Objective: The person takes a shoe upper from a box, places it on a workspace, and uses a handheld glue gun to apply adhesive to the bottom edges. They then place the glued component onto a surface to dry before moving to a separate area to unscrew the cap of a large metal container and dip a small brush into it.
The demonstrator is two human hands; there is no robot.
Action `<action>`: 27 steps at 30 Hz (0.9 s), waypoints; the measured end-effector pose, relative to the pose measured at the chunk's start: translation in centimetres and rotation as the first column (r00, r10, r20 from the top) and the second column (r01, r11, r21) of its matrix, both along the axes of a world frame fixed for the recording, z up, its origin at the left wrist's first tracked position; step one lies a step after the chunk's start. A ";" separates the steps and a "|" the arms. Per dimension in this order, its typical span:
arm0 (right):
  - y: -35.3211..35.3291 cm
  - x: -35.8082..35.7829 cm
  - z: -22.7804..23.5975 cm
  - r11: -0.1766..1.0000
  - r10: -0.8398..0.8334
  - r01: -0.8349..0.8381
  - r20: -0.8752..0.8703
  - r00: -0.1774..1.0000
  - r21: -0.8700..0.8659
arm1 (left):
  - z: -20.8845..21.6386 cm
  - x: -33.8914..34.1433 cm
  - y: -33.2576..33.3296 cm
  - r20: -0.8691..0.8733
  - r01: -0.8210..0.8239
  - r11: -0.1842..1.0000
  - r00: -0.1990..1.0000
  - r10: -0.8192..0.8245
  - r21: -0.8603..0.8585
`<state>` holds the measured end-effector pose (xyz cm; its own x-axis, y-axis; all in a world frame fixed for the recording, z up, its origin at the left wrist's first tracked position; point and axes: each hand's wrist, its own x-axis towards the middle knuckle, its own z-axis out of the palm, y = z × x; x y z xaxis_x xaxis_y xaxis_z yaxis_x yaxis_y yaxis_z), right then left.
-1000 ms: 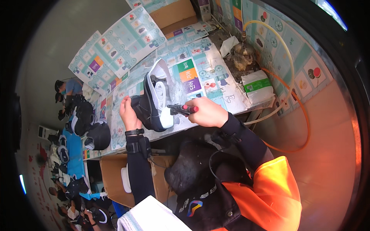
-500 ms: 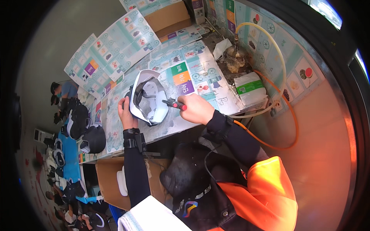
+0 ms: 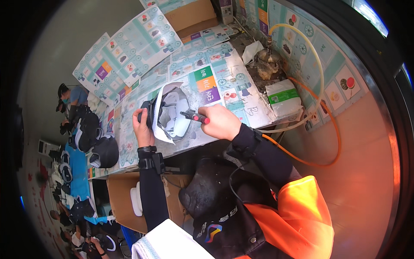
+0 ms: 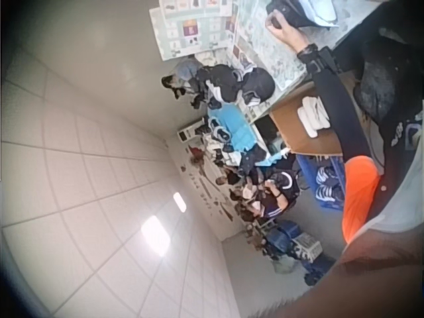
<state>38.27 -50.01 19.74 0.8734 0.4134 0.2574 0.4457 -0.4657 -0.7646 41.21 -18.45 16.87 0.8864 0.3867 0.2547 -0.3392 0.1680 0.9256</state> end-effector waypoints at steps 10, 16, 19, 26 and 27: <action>1.1 0.0 0.1 0.997 -0.047 0.046 0.017 0.999 0.058 | 1.6 -0.4 -0.3 -0.028 0.026 0.993 0.999 -0.022 0.116; 1.0 -0.2 0.2 0.994 0.106 -0.106 -0.061 0.993 0.003 | 2.2 -0.5 2.0 -0.184 0.142 0.982 0.976 -0.118 0.126; -0.1 0.0 0.2 0.996 -0.068 0.068 -0.012 0.998 0.052 | 2.6 -0.3 2.3 -0.199 0.222 0.965 0.961 -0.192 0.140; -0.7 -0.3 -0.2 0.997 -0.062 0.061 0.042 0.997 0.037 | 3.8 -0.3 4.2 -0.328 0.296 0.934 0.918 -0.221 0.200; -0.8 -0.3 -0.4 0.996 -0.069 0.067 0.051 0.996 0.050 | 3.9 -0.1 4.1 -0.330 0.297 0.934 0.918 -0.222 0.197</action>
<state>37.96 -50.78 19.34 0.8839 0.3393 0.3219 0.4543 -0.4592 -0.7634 41.10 -14.34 20.79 0.9954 0.0938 0.0189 -0.0166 -0.0254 0.9995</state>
